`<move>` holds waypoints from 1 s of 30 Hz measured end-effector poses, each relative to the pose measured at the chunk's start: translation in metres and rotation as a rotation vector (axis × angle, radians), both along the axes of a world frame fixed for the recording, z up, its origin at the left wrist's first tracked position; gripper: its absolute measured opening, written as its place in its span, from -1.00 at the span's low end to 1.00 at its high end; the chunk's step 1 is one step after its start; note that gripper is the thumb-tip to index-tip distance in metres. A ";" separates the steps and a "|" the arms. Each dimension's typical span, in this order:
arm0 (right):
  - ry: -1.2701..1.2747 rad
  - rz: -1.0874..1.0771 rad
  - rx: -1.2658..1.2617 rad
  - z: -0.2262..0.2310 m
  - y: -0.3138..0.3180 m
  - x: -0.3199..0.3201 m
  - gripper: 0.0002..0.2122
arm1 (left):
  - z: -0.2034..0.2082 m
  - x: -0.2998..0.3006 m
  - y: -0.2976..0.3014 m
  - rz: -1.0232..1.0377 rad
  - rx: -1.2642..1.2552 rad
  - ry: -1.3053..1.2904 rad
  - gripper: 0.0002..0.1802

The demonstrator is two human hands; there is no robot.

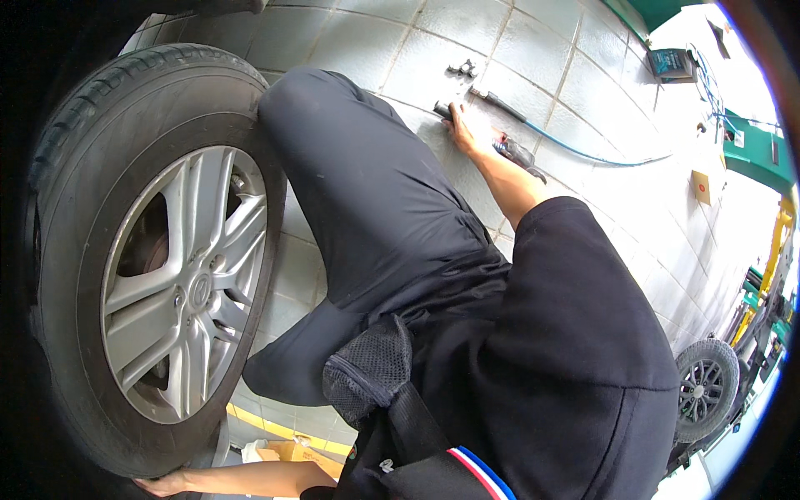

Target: The person lifts a tire and mounts it onto a car wheel hub. They then hand-tighten several lug nuts before using a pneumatic impact wrench to fully tighten them.

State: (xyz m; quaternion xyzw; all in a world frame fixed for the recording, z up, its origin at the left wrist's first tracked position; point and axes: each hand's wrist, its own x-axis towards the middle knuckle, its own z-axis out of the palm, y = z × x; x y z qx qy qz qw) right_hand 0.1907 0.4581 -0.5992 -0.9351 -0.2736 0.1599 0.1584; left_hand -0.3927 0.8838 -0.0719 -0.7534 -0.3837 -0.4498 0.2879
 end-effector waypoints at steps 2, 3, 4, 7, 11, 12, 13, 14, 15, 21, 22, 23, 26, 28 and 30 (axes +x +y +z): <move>0.089 -0.049 -0.063 0.000 0.002 0.005 -0.58 | 0.000 0.005 0.001 -0.036 -0.105 -0.184 -0.62; 0.110 -0.015 -0.038 -0.002 0.003 0.008 -0.58 | 0.000 0.007 0.002 -0.046 -0.148 -0.249 -0.62; 0.131 0.019 -0.013 -0.005 0.006 0.015 -0.58 | -0.001 0.009 0.001 -0.053 -0.181 -0.300 -0.62; 0.371 -0.266 0.097 -0.013 0.022 0.016 -0.48 | 0.002 0.016 -0.002 -0.080 -0.225 -0.397 -0.62; 0.122 -0.458 0.092 -0.008 0.024 0.023 -0.42 | -0.004 0.032 -0.011 -0.120 -0.270 -0.445 -0.61; 0.079 -0.522 0.209 0.008 0.025 0.020 -0.45 | -0.007 0.037 -0.012 -0.139 -0.287 -0.456 -0.61; 0.033 -0.578 0.331 0.028 0.026 0.018 -0.49 | -0.012 0.040 -0.014 -0.152 -0.302 -0.476 -0.61; 0.029 -0.583 0.358 0.052 0.039 0.007 -0.48 | -0.009 0.040 -0.017 -0.129 -0.297 -0.482 -0.61; 0.105 -0.585 0.384 0.097 0.054 -0.010 -0.46 | -0.003 0.027 -0.019 -0.098 -0.283 -0.497 -0.62; 0.386 -0.147 0.858 0.275 0.081 -0.106 -0.58 | -0.006 0.016 -0.021 0.019 -0.196 -0.420 -0.59; 0.503 -0.020 0.889 0.298 0.096 -0.123 -0.59 | -0.011 0.030 -0.023 -0.027 -0.228 -0.435 -0.58; 0.622 0.069 0.877 0.313 0.114 -0.143 -0.60 | -0.006 0.023 -0.017 -0.101 -0.247 -0.468 -0.55; 0.743 0.354 0.780 0.324 0.169 -0.183 -0.63 | -0.005 0.049 -0.024 -0.217 -0.278 -0.459 -0.53; 0.802 0.386 0.805 0.316 0.201 -0.218 -0.65 | -0.005 0.043 -0.026 -0.172 -0.094 -0.379 -0.54; 0.816 0.336 0.827 0.303 0.224 -0.242 -0.65 | -0.007 0.045 -0.037 -0.024 0.216 -0.202 -0.54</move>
